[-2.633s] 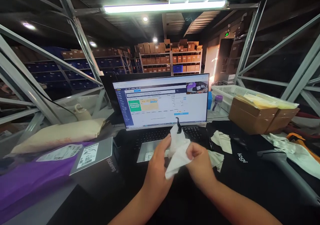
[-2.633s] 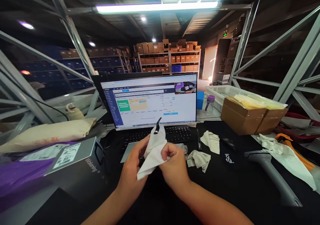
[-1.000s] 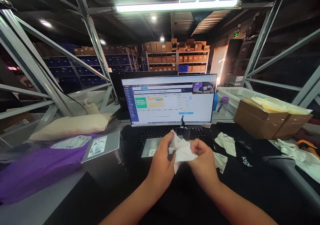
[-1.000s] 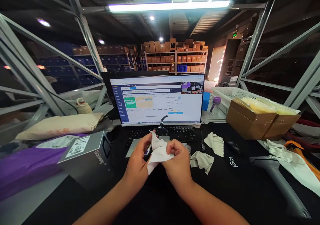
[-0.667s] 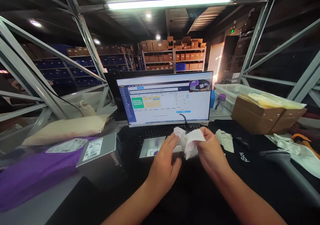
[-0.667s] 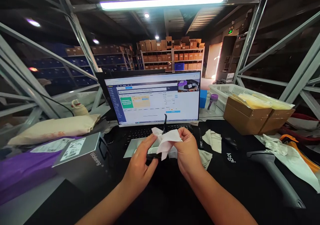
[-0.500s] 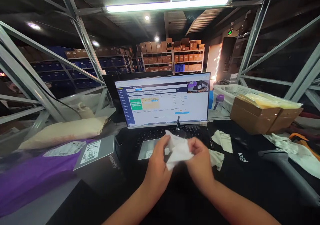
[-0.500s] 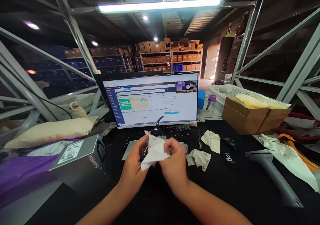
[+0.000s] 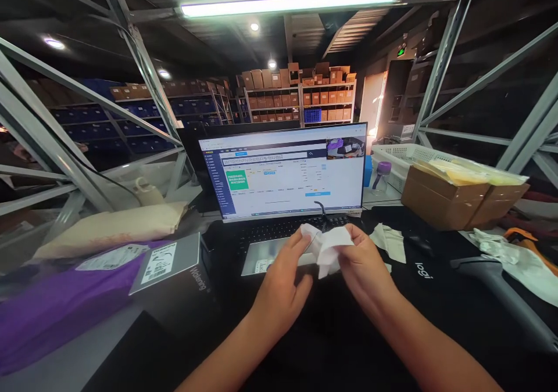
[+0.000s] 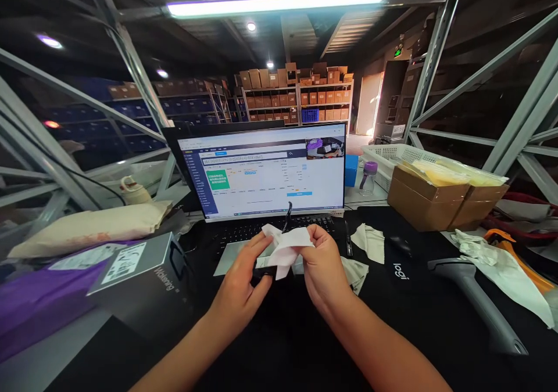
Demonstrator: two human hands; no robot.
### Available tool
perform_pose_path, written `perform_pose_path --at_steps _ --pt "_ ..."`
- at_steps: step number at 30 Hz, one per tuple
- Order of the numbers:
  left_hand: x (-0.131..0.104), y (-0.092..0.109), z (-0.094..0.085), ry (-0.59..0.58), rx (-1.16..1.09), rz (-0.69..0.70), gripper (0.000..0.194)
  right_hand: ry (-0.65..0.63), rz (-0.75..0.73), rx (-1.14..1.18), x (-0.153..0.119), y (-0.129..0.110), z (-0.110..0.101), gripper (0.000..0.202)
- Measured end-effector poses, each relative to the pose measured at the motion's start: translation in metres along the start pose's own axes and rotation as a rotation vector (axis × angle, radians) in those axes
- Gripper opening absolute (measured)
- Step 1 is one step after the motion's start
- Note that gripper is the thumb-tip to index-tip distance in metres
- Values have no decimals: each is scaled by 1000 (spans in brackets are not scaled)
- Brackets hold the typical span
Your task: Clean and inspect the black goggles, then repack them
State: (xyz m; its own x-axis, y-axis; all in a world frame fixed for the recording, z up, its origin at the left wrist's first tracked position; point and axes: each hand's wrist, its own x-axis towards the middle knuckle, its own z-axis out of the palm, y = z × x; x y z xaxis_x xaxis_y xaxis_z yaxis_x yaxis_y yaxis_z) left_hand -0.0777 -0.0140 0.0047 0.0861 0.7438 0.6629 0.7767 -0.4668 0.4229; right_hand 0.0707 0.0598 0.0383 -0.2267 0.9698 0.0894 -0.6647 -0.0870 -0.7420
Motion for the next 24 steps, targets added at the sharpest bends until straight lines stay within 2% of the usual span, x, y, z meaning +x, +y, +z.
perform_pose_path --at_steps 3,6,9,11,13,16,18,21,24 --pt "-3 -1 4 69 -42 -74 59 -1 -90 -69 -11 17 1 33" --pt "-5 -4 4 145 -173 -167 58 -54 -284 -268 -28 41 2 33" --pt "-4 -6 1 148 -273 -179 55 -89 -406 -398 -37 50 1 31" --pt "-1 -7 -4 107 -263 -165 56 -118 -366 -415 -33 43 1 31" --pt "2 -4 -8 45 -200 -125 60 -128 -256 -346 -25 29 1 32" --pt "5 4 -12 -30 -83 -46 60 -64 -91 -138 -9 8 0 34" --pt "6 7 -12 -54 -31 -17 62 -16 -25 -48 -3 2 0 33" --pt "4 6 -9 -39 10 -34 62 5 -55 -70 -5 11 -1 31" --pt "1 -2 -6 48 -11 -67 59 -37 -185 -265 -20 30 -1 33"
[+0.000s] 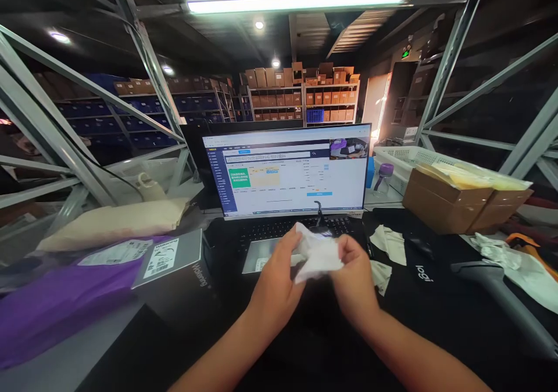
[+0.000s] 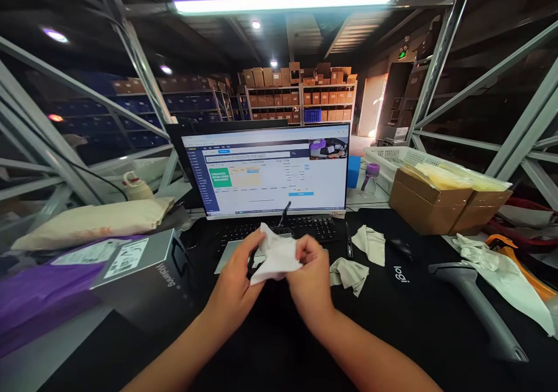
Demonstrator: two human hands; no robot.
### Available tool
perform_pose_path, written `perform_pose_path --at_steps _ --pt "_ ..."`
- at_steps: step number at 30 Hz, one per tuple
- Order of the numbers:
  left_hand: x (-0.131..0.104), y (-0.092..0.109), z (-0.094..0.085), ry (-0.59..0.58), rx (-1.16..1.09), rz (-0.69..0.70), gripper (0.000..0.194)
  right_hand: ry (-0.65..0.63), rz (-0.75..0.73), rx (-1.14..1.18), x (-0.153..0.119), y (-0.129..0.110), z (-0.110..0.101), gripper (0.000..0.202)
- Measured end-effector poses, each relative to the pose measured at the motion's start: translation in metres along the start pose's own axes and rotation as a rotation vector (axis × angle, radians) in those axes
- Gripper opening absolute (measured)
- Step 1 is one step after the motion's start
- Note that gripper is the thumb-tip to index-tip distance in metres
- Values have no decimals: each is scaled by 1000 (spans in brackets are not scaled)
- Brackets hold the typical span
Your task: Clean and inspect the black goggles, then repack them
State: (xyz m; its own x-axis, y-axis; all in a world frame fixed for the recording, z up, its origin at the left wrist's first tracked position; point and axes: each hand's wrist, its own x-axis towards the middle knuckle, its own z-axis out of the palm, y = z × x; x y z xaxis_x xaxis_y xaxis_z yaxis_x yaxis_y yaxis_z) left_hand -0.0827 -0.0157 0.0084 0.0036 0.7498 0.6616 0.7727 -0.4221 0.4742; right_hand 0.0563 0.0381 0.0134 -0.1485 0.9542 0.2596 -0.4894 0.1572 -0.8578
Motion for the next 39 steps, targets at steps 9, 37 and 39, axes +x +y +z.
perform_pose_path --at_steps 9,37,39 --pt "3 1 -8 -141 -15 31 61 -7 117 177 13 -14 -2 41" --pt "13 0 -33 -31 118 262 50 -572 -416 -1125 14 -82 -60 22" --pt "12 -1 -29 -62 116 289 49 -678 -370 -1137 11 -74 -52 23"
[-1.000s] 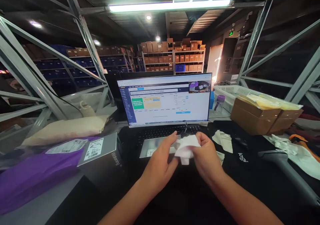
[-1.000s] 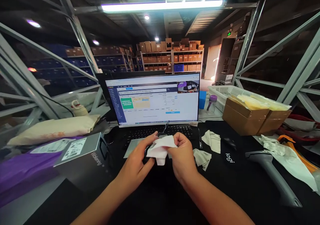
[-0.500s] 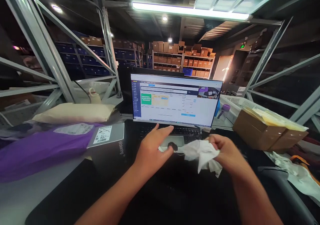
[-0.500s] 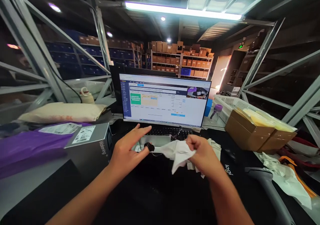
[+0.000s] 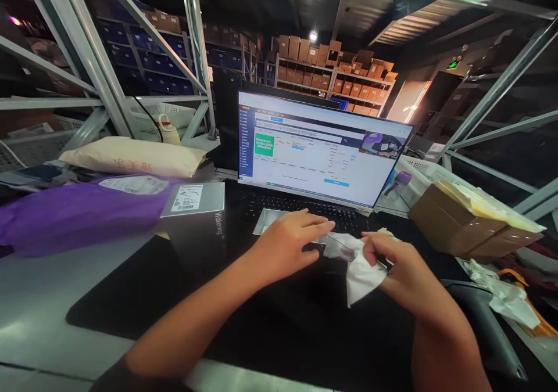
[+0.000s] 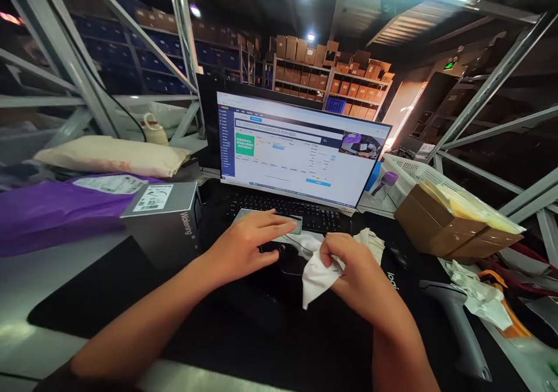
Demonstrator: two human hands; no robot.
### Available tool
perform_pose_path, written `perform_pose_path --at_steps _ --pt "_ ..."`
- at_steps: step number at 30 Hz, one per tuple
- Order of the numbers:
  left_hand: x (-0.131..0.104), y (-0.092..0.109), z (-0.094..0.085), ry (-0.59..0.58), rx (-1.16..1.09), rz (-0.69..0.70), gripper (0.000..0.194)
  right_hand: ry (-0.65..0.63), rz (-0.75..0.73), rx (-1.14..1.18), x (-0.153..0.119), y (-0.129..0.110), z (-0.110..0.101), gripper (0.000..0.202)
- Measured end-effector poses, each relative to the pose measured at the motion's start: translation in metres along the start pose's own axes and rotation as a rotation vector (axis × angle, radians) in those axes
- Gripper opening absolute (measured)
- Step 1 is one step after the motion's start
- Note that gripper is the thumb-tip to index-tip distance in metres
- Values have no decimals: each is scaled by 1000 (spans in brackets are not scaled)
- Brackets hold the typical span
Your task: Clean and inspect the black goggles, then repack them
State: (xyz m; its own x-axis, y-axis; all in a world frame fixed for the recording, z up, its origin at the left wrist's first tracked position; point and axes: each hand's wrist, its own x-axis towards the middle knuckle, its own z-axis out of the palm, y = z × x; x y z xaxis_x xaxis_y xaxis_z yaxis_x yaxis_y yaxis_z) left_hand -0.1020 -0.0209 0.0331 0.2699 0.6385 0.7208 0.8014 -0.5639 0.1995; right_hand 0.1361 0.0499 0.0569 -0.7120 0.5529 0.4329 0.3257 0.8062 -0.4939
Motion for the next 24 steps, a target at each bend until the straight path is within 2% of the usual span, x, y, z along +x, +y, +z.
perform_pose_path --at_steps 3,7,10,12,15,17,18,21,24 --pt "0 -2 0 17 16 47 45 -64 39 54 3 3 5 23" --pt "1 -3 -6 44 8 48 41 -140 69 246 5 12 -4 28" --pt "3 2 -5 23 16 82 36 -181 69 284 5 10 -5 34" --pt "3 7 1 -8 51 133 30 -136 92 246 4 2 4 33" --pt "2 13 9 -61 109 197 21 20 153 63 1 -15 23 28" --pt "2 14 8 -61 133 203 21 89 166 -37 0 -23 30 27" --pt "2 13 5 -58 136 200 21 81 159 -38 0 -24 29 27" --pt "3 7 -7 -39 101 180 25 -76 110 126 2 -17 14 30" --pt "4 2 -15 -17 60 164 26 -214 125 284 4 -4 -3 35"
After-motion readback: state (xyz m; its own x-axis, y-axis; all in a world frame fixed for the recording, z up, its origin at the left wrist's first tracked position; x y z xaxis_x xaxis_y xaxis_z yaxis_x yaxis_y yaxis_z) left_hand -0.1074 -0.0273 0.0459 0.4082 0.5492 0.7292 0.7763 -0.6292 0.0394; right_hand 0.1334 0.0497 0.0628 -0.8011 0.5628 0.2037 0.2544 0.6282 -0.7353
